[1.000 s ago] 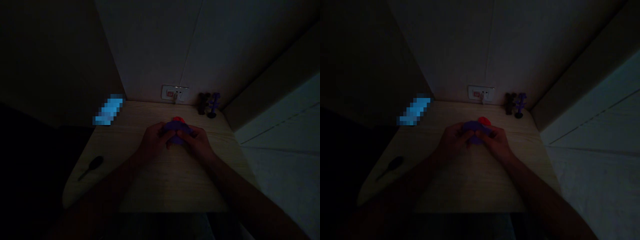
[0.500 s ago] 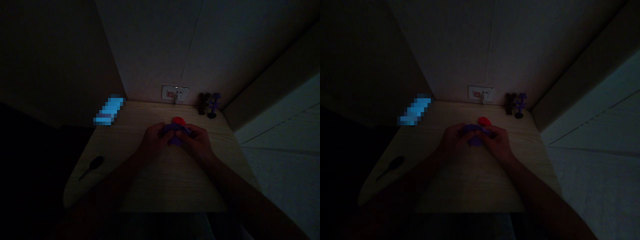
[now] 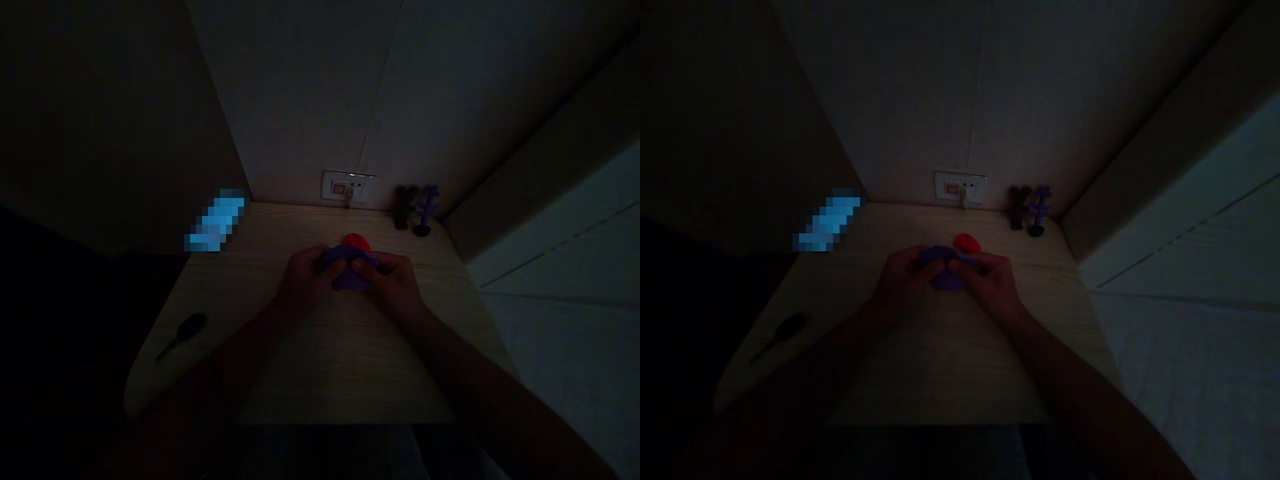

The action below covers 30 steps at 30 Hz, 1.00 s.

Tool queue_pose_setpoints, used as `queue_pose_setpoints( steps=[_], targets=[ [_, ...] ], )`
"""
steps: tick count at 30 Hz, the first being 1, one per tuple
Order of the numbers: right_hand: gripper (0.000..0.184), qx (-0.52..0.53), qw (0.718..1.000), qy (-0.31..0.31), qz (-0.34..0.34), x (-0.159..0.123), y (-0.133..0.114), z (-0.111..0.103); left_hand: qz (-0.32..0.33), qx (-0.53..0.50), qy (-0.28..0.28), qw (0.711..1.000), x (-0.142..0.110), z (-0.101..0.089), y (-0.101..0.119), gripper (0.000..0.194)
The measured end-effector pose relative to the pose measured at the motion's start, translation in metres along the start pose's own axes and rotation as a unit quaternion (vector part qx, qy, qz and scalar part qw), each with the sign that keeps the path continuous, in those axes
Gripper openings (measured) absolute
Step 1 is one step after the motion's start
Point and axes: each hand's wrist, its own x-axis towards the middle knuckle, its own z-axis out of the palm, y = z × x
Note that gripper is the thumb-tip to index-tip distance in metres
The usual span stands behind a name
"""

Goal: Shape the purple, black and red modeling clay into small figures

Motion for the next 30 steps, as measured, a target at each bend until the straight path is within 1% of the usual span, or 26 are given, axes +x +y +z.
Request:
queue_pose_setpoints(
  steps=[2,5,9,12,15,18,22,24,27,30],
  targets=[
    [0.032,-0.008,1.000,0.004,-0.013,0.0005,0.0005,-0.0003,0.007,0.011,0.008,1.000,-0.0003,0.0000,-0.0009,0.028],
    [0.032,-0.013,1.000,0.005,-0.028,0.0000,0.0001,-0.0001,0.018,0.017,0.005,1.000,0.0002,0.0001,-0.0021,0.028],
    [0.034,-0.010,1.000,0.001,-0.023,-0.0001,0.0004,0.0009,0.006,0.017,-0.010,1.000,0.0016,0.0001,-0.0018,0.026],
    [0.035,0.008,1.000,-0.028,-0.013,0.0013,0.0023,0.0008,-0.002,0.007,0.009,1.000,0.0016,0.0003,0.0007,0.024],
    [0.028,-0.009,0.999,-0.044,-0.004,0.0022,0.0032,-0.0009,-0.006,-0.016,0.026,1.000,0.0009,0.0010,0.0034,0.023],
    [0.025,-0.020,0.999,-0.035,-0.001,0.0008,0.0013,-0.0020,-0.005,-0.026,0.021,0.999,0.0007,0.0015,0.0039,0.021],
    [0.024,-0.013,0.999,-0.041,0.006,-0.0020,-0.0021,0.0007,0.027,-0.005,0.015,1.000,0.0011,0.0008,0.0029,0.019],
    [0.024,0.005,0.999,-0.036,0.001,-0.0017,-0.0022,0.0029,0.022,-0.002,0.020,1.000,0.0010,0.0003,0.0024,0.022],
    [0.030,0.030,0.999,-0.012,-0.024,0.0001,-0.0018,0.0042,-0.004,-0.010,0.027,1.000,0.0009,-0.0002,0.0021,0.028],
    [0.028,-0.001,0.999,0.004,-0.045,0.0005,-0.0030,0.0026,-0.008,-0.005,0.027,1.000,0.0009,-0.0001,0.0028,0.027]
  ],
)
